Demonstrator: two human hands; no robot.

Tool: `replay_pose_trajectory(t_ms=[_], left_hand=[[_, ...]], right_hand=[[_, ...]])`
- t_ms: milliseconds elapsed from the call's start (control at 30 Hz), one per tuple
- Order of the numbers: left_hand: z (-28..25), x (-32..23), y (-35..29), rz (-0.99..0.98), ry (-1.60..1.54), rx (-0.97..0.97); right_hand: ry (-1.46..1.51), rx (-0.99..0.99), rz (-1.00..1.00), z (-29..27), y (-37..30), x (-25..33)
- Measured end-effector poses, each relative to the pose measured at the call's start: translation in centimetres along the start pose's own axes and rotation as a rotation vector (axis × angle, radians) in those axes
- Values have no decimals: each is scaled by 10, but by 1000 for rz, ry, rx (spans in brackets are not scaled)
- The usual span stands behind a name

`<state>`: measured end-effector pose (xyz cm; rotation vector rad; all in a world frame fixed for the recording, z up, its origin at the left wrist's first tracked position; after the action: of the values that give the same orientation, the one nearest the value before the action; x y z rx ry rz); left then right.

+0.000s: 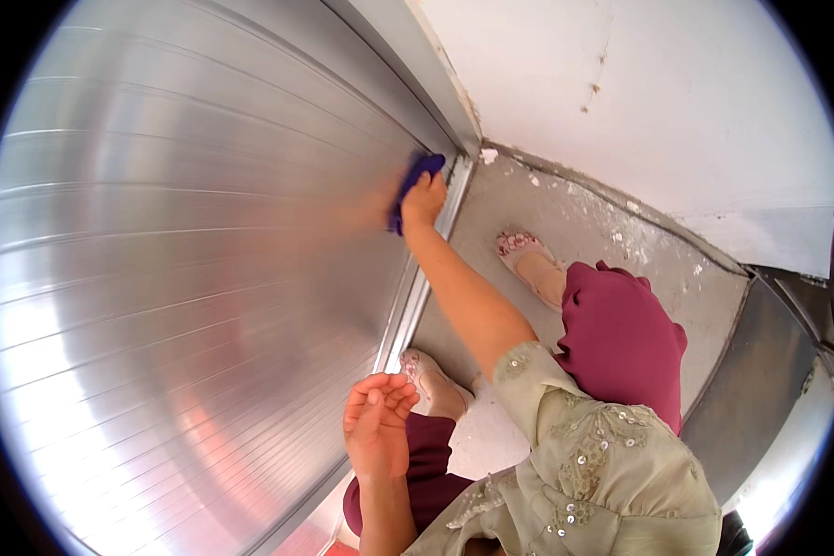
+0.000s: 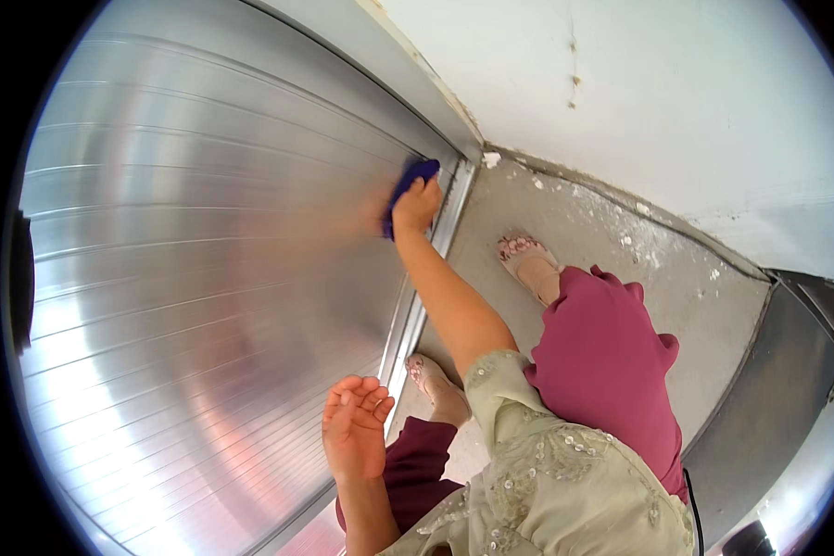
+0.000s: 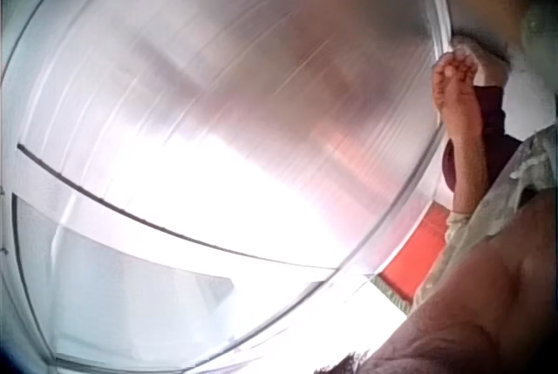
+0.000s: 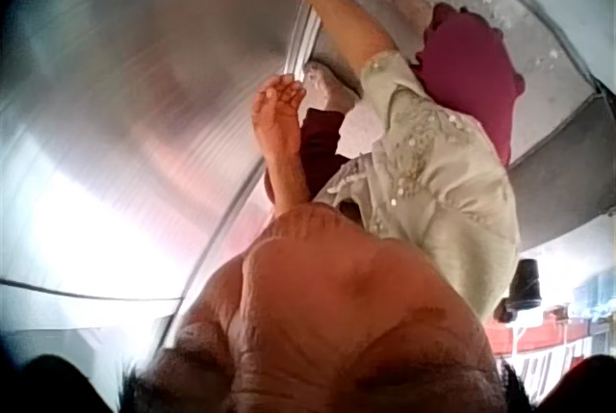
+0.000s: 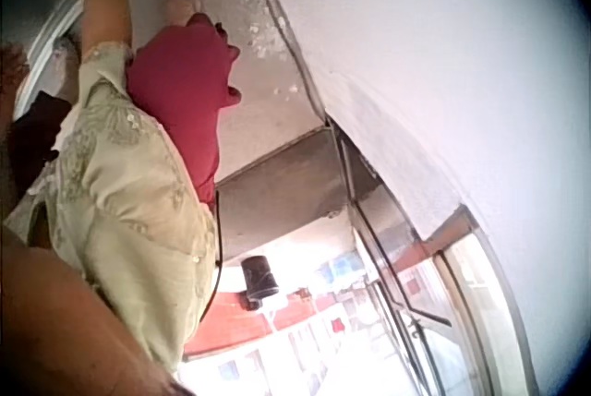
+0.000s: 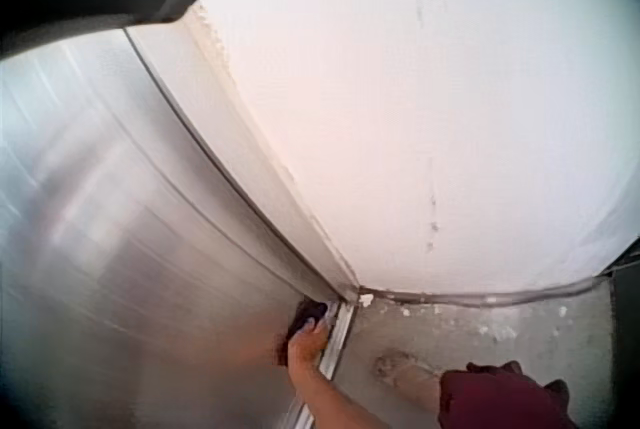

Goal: The person wipes a large, silver, corrugated metal surface with a purple cloth. They move the cloth in circular and vertical motions across the surface, covering different sections. At one point, they dip the cloth into a metal basin of water before continuing to wipe the surface.

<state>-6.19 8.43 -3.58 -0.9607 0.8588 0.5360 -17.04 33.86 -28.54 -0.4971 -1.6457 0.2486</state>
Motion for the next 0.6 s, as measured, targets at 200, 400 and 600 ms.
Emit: replay_pose_trajectory(t_ms=[200, 400, 600], left_hand=[[1, -10, -8, 44, -14, -14], [-3, -1, -9, -1, 2, -14], [-1, 4, -9, -27, 11, -7]], right_hand=[[574, 429, -418, -60, -87, 177], [746, 43, -1222, -80, -142, 336], [564, -33, -1189, -38, -93, 268]])
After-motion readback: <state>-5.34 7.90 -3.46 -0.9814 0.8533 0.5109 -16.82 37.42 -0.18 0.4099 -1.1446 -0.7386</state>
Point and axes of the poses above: each hand's wrist, its own y-axis towards the middle knuckle, its own z-axis out of the palm, x = y × z, the point moved 5 cm from there along y, towards the middle knuckle, and after that the axes turned 1 degree about z, right-handed, at the moved point
